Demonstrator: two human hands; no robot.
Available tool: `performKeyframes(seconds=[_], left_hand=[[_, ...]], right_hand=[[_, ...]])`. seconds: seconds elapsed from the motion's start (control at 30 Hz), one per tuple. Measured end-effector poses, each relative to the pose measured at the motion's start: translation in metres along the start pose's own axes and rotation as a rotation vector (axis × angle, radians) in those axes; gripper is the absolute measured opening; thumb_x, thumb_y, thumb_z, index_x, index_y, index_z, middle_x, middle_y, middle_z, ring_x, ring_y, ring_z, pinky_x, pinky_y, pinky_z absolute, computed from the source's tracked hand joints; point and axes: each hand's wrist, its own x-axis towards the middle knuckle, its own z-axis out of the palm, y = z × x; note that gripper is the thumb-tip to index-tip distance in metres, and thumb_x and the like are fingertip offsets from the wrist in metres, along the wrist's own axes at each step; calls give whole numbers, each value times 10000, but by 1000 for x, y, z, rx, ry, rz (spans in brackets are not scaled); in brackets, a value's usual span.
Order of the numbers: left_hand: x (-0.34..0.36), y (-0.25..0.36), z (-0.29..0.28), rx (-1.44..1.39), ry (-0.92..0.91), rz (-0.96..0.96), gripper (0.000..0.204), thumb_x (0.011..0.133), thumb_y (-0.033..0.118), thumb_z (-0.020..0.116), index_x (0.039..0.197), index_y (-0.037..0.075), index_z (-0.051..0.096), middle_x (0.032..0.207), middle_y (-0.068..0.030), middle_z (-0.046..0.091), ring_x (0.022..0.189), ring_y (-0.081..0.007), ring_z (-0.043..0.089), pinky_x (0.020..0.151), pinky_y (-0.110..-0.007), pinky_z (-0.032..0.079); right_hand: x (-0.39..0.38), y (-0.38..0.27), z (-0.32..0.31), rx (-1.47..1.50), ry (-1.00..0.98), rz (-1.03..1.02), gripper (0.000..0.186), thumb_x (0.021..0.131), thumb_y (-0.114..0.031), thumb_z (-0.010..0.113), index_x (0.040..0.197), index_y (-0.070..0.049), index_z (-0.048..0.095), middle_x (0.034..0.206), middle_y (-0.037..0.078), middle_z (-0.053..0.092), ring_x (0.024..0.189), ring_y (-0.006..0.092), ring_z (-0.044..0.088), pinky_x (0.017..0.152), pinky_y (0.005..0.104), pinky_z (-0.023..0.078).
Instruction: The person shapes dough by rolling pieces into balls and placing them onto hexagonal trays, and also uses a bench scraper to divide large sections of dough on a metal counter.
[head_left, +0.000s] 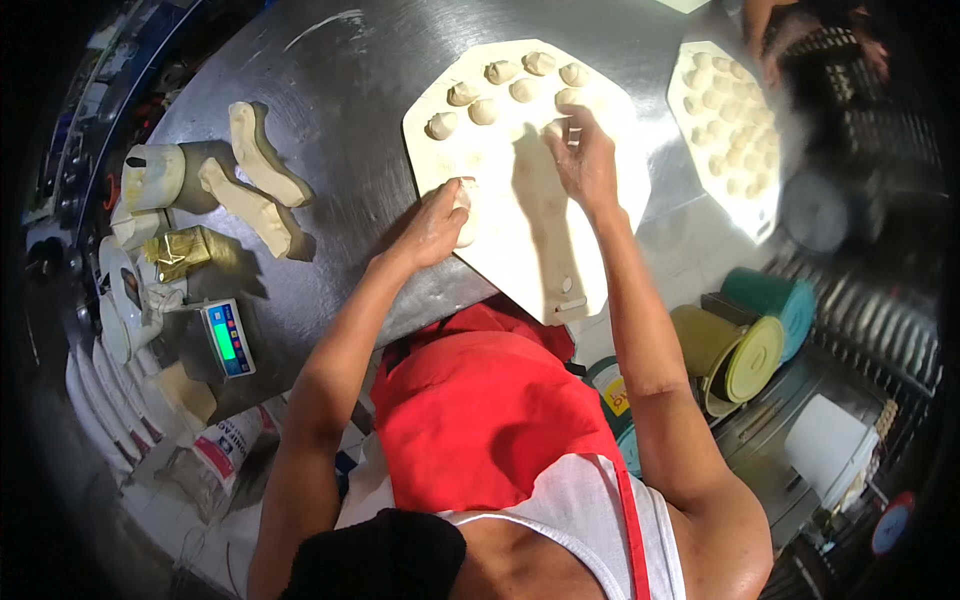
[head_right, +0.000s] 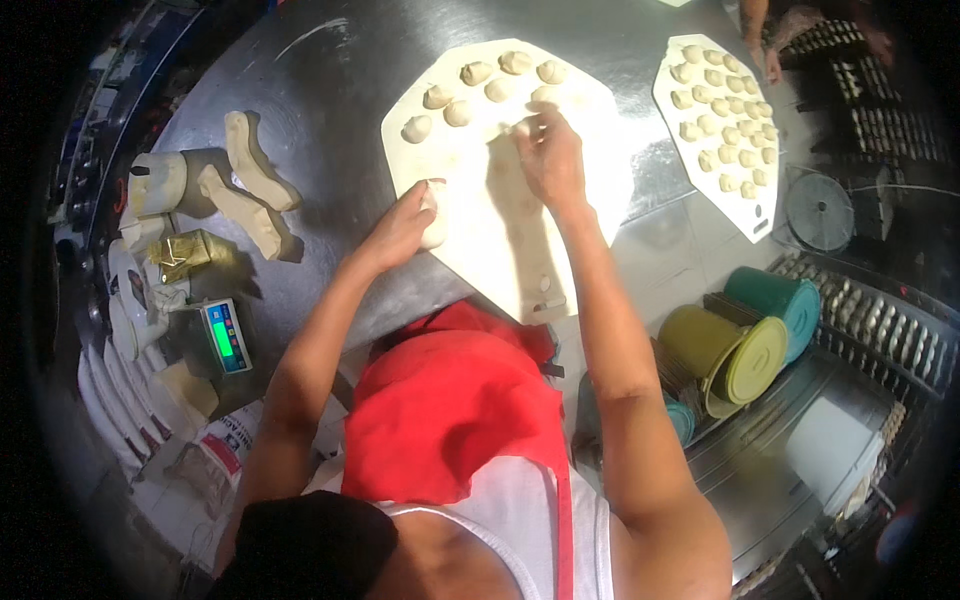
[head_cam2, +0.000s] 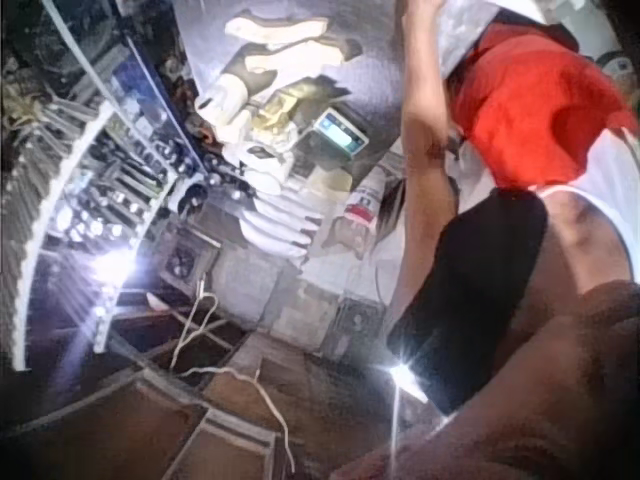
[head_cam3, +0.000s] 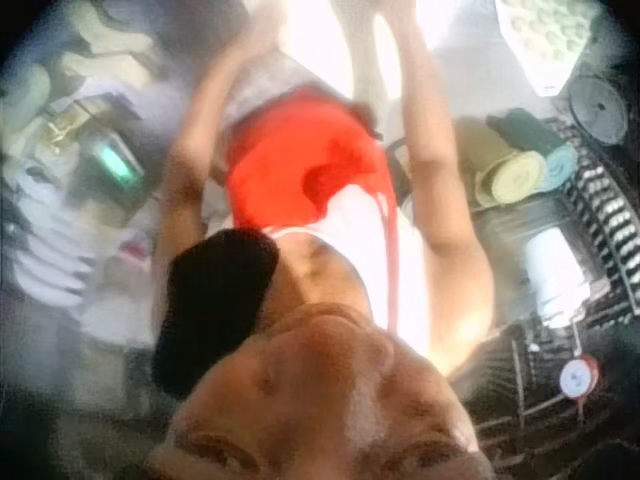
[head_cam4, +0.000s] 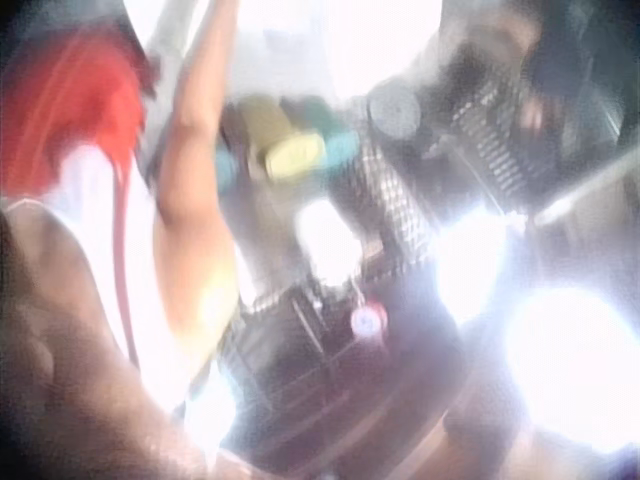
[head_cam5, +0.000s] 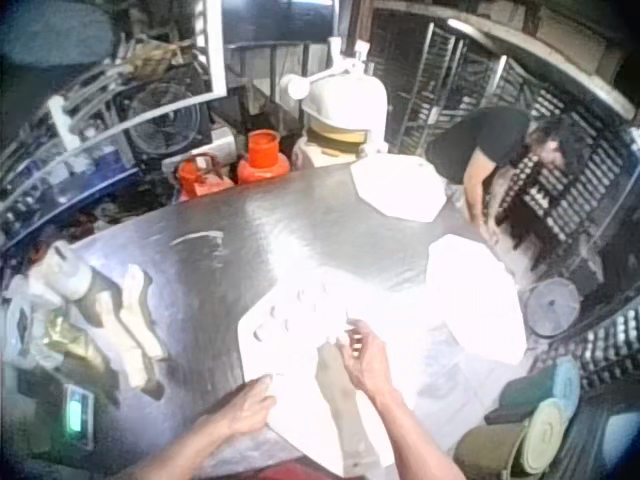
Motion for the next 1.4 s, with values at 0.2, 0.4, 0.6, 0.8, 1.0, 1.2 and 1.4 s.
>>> performKeyframes(seconds=[0.2,0.4,0.6,0.8,1.0,1.2,1.4], left_hand=[[-3,17,5,-395,38,-6,696,1067,13,632,1681,16,305,1505,-208,587,1434,-241,530,1226,-363,382],[-7,31,-6,-447,-14,158,516,1093,141,630,1542,-48,464,1216,-101,695,1189,-176,631,1044,-349,499],[-31,42,-9,-93,-198,203,368,1127,268,518,1315,-25,639,1181,-175,756,1126,-282,688,988,-420,535],[-61,70,4,129,105,407,297,1037,203,562,1020,-81,645,944,-347,705,947,-527,695,863,-571,559],[-13,30,10,327,119,368,302,948,238,666,904,-58,705,913,-307,721,922,-482,723,833,-530,579],[20,-15,36,164,-6,241,423,980,286,601,1254,-26,520,1217,-235,635,1118,-390,641,989,-450,540],[19,-4,44,-276,-70,-45,552,1061,49,486,1593,-26,359,1495,-212,501,1240,-246,629,945,-365,598]], right_hand=[[15,31,6,-285,-64,-131,318,957,-243,797,1193,-37,743,1007,160,761,924,320,721,832,421,577],[-44,-65,10,310,-575,55,312,966,-230,786,1151,6,700,1061,132,714,900,226,685,848,385,558],[-59,-72,3,342,-338,176,267,1003,-257,723,991,-6,633,861,139,699,822,259,711,757,395,541],[-92,-109,-2,181,-235,214,383,984,-372,791,961,-1,697,770,54,680,722,99,583,640,314,505],[-89,-139,12,21,-221,120,229,998,-221,661,1036,5,651,729,134,658,632,185,607,638,377,539],[-57,-117,10,240,-286,113,283,1022,-287,692,1133,-27,705,1035,183,703,979,257,680,928,402,535],[63,59,-58,-171,147,-28,238,947,-154,718,1151,-44,770,1139,224,698,996,387,707,929,463,562]])
